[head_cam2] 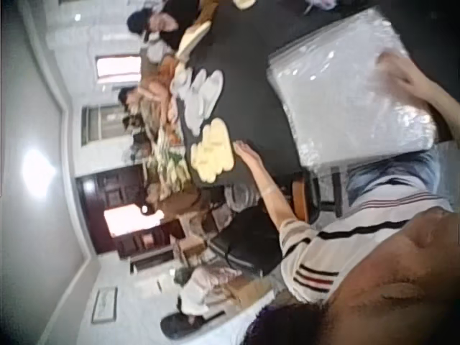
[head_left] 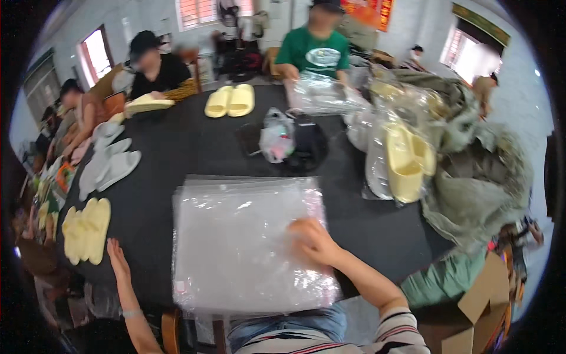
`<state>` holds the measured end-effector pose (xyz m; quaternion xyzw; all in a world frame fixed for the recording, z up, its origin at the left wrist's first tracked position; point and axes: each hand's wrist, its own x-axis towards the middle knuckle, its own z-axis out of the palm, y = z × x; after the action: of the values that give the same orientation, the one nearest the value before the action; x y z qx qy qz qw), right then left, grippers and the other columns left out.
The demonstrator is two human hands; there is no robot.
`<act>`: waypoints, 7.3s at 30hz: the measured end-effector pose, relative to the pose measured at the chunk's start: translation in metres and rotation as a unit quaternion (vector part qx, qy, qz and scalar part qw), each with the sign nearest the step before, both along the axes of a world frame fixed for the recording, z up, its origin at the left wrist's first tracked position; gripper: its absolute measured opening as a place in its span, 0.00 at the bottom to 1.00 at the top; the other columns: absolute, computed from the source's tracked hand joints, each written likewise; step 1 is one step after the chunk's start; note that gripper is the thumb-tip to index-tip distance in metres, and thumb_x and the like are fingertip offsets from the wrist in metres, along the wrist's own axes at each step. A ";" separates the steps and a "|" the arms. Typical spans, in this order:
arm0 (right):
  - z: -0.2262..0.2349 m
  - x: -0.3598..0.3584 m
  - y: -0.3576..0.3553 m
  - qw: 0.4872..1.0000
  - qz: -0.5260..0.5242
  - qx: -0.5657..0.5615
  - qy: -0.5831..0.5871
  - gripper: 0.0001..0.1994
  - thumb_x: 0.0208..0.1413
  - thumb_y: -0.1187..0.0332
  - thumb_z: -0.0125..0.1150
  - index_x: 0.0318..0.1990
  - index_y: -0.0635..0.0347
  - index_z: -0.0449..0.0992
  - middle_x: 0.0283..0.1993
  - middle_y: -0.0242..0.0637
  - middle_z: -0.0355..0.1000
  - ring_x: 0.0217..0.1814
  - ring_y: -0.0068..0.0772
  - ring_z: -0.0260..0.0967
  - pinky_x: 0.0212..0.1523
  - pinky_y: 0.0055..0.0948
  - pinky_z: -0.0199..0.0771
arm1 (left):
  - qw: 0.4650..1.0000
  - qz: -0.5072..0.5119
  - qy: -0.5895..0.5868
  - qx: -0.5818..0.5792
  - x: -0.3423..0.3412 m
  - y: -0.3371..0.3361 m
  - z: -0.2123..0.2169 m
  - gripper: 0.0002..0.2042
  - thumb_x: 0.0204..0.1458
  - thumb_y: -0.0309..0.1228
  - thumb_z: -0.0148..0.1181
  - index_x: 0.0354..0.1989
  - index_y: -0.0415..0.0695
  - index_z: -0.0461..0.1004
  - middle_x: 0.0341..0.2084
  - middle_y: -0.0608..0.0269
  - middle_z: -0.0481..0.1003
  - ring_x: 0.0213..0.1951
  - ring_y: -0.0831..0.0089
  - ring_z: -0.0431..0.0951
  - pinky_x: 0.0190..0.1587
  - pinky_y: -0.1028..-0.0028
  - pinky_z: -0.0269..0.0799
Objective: The person packs pairs of yellow and white plastic slippers into clear plastic bags. They pick up a pair of slippers, place them inside a bag, and then move the packaged pair to a pile on the table. The process is repeated continuously with different pairs of slippers.
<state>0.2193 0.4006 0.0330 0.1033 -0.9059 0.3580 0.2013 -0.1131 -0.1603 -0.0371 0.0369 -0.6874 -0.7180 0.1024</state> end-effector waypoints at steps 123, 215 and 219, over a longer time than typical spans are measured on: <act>-0.051 0.063 0.119 0.981 -0.133 0.088 -0.114 0.20 0.54 0.62 0.57 0.54 0.60 0.72 0.53 0.40 0.72 0.53 0.44 0.69 0.55 0.40 0.66 | 0.983 -0.138 0.050 -0.108 0.154 0.223 0.033 0.03 0.61 0.24 0.50 0.41 0.44 0.67 0.27 0.70 0.66 0.26 0.83 0.65 0.28 0.79 0.65; 0.002 -0.018 -0.039 0.986 -0.077 0.138 -0.058 0.23 0.52 0.59 0.61 0.57 0.48 0.72 0.57 0.42 0.64 0.54 0.47 0.61 0.56 0.43 0.63 | 0.706 -0.039 0.106 -0.699 0.118 0.056 0.064 0.31 0.49 0.55 0.60 0.60 0.54 0.69 0.64 0.42 0.57 0.67 0.44 0.52 0.65 0.41 0.44; 0.003 -0.018 -0.039 0.988 -0.070 0.133 -0.042 0.23 0.51 0.61 0.62 0.56 0.50 0.72 0.57 0.43 0.64 0.53 0.48 0.62 0.54 0.44 0.64 | 0.638 0.025 0.152 -0.754 0.115 0.053 0.056 0.33 0.48 0.55 0.60 0.63 0.57 0.67 0.65 0.44 0.57 0.67 0.43 0.51 0.64 0.37 0.43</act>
<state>0.2016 0.3612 0.0360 0.0501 -0.9581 0.2235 0.1720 0.0022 -0.1070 0.0188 -0.1455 -0.9638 0.0572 0.2160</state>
